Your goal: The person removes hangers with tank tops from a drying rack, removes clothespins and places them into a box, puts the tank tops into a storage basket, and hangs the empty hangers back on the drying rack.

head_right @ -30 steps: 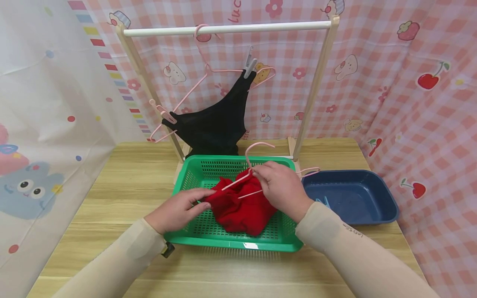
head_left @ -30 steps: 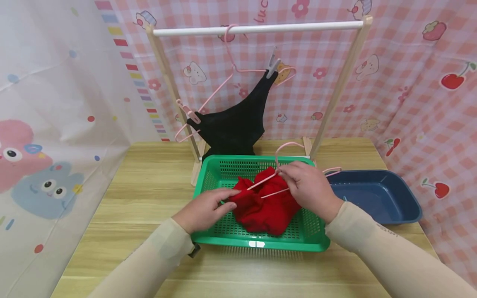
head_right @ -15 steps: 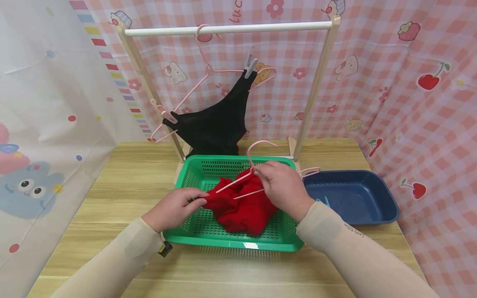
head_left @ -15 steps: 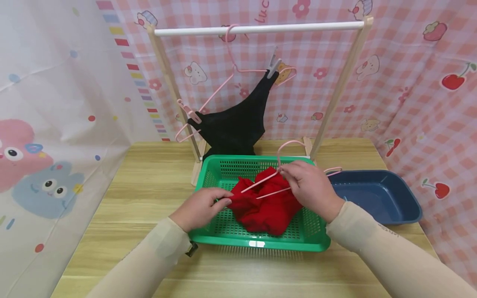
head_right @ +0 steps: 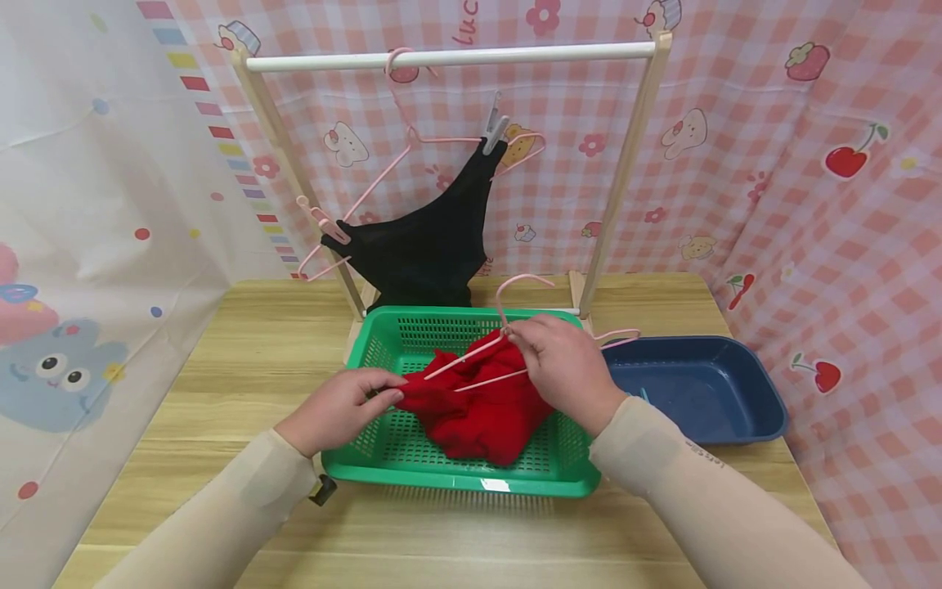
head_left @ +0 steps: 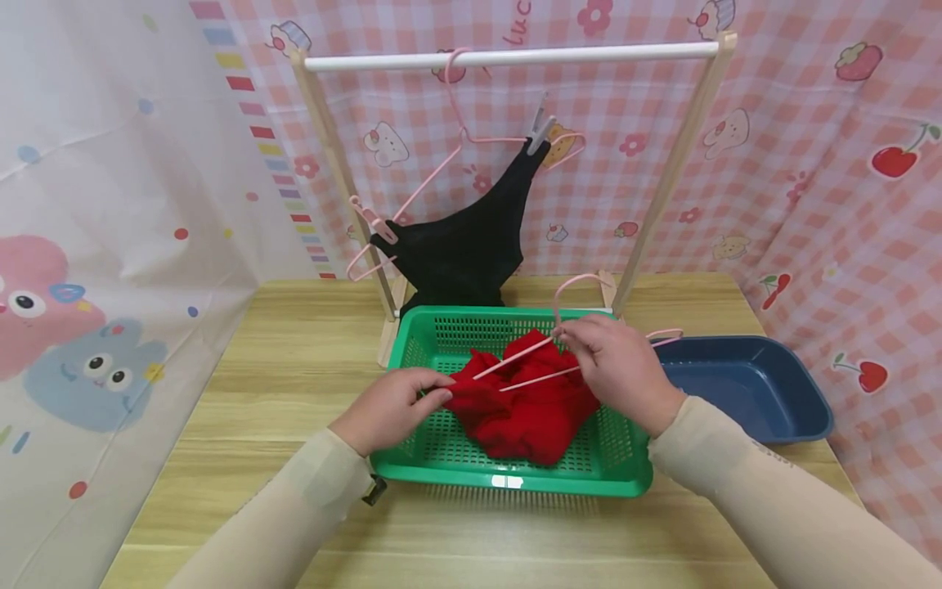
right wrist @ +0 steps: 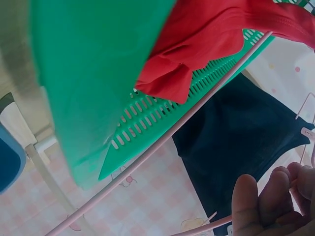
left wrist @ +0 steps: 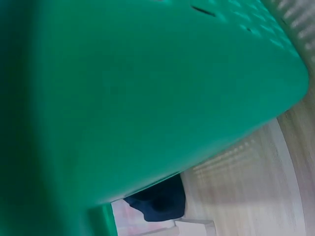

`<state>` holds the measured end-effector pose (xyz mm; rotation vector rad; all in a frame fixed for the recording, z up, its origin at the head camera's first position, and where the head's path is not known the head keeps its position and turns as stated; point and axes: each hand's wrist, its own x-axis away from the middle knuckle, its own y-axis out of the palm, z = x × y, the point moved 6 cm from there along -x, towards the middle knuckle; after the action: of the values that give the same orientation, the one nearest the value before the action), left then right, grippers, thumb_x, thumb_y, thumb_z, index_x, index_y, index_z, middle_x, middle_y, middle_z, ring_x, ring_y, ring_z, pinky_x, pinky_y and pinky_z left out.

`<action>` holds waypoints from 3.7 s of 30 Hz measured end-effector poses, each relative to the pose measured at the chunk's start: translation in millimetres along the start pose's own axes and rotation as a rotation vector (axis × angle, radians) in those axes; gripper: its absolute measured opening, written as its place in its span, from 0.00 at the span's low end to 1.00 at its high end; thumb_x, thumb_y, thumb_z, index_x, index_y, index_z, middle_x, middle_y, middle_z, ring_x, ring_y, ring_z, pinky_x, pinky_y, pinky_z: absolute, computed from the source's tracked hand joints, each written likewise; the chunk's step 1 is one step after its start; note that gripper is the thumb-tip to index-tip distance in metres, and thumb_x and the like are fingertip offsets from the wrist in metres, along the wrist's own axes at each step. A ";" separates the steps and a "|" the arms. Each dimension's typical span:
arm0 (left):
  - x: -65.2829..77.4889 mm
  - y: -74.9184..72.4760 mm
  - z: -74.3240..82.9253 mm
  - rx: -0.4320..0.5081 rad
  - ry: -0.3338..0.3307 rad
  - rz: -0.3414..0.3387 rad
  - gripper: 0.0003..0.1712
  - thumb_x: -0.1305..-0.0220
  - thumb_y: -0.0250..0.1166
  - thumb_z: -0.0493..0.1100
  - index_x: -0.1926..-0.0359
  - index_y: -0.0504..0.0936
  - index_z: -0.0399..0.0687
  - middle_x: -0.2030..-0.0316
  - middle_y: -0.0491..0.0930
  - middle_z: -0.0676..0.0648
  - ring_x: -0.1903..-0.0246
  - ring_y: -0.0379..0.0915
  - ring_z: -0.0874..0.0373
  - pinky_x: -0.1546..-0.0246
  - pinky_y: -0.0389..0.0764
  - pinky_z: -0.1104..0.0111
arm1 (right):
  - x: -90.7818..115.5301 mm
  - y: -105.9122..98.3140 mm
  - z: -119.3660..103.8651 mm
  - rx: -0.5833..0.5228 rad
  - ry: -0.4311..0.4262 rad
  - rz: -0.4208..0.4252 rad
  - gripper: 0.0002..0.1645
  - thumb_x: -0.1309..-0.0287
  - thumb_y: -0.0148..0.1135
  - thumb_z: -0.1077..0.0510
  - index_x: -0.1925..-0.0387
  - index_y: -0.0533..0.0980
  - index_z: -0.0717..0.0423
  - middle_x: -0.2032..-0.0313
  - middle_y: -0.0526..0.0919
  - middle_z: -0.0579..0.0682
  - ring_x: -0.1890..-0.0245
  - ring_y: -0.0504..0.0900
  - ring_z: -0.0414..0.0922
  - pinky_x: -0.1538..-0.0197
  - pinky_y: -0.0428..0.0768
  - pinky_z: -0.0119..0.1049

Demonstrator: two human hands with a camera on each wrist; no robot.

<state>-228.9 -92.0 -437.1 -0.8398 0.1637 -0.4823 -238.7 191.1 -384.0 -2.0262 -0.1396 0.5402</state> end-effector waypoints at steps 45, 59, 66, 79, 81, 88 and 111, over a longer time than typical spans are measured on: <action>0.1 -2.1 -17.0 -0.099 -0.014 0.027 0.13 0.25 0.66 0.50 0.45 0.88 0.56 0.52 0.89 0.56 0.48 0.80 0.54 0.40 0.80 0.52 | 4.3 -21.2 18.6 -0.022 0.045 0.084 0.13 0.24 0.60 0.59 0.47 0.86 0.56 0.54 0.88 0.55 0.58 0.85 0.52 0.56 0.82 0.51; -0.9 -0.7 -17.9 -0.153 0.022 0.043 0.13 0.26 0.67 0.49 0.47 0.89 0.52 0.55 0.91 0.55 0.47 0.81 0.51 0.32 0.61 0.48 | 1.4 -26.3 21.8 -0.022 0.035 0.126 0.12 0.23 0.59 0.58 0.50 0.86 0.55 0.57 0.88 0.54 0.60 0.84 0.52 0.58 0.81 0.51; -0.8 0.1 -18.8 -0.175 0.019 0.045 0.12 0.26 0.67 0.48 0.47 0.89 0.52 0.55 0.91 0.54 0.46 0.83 0.50 0.32 0.58 0.47 | 0.8 -29.1 20.9 -0.027 0.018 0.160 0.10 0.25 0.61 0.60 0.52 0.86 0.55 0.58 0.88 0.53 0.61 0.84 0.51 0.59 0.80 0.49; -2.0 1.2 -21.6 -0.217 0.008 0.051 0.12 0.26 0.67 0.47 0.47 0.89 0.52 0.52 0.91 0.53 0.43 0.82 0.49 0.31 0.56 0.46 | 0.2 -31.0 22.5 -0.059 0.023 0.161 0.12 0.24 0.58 0.62 0.49 0.86 0.59 0.53 0.87 0.56 0.53 0.85 0.55 0.51 0.83 0.55; -1.9 1.2 -21.7 -0.219 0.006 0.051 0.12 0.26 0.67 0.47 0.47 0.89 0.53 0.51 0.90 0.52 0.42 0.81 0.48 0.31 0.55 0.46 | 0.2 -31.3 22.3 -0.058 0.021 0.164 0.12 0.24 0.58 0.62 0.49 0.86 0.59 0.54 0.87 0.56 0.53 0.85 0.55 0.51 0.83 0.55; -1.3 0.9 -22.1 -0.231 0.023 0.060 0.11 0.25 0.66 0.47 0.47 0.89 0.54 0.46 0.88 0.51 0.38 0.77 0.48 0.29 0.55 0.42 | -0.5 -31.5 22.0 -0.058 0.015 0.192 0.11 0.25 0.60 0.62 0.50 0.86 0.59 0.54 0.88 0.56 0.53 0.85 0.55 0.52 0.83 0.55; -1.1 0.9 -22.8 -0.256 0.041 0.094 0.19 0.22 0.61 0.46 0.34 0.83 0.54 0.31 0.77 0.48 0.27 0.67 0.45 0.30 0.55 0.39 | -1.6 -37.5 19.7 -0.067 0.010 0.240 0.11 0.23 0.58 0.61 0.52 0.85 0.60 0.56 0.87 0.57 0.57 0.84 0.54 0.54 0.81 0.53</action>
<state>-237.0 -106.3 -452.9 -1.0675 0.3061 -0.3948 -243.9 225.2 -359.4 -2.1241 0.0951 0.6828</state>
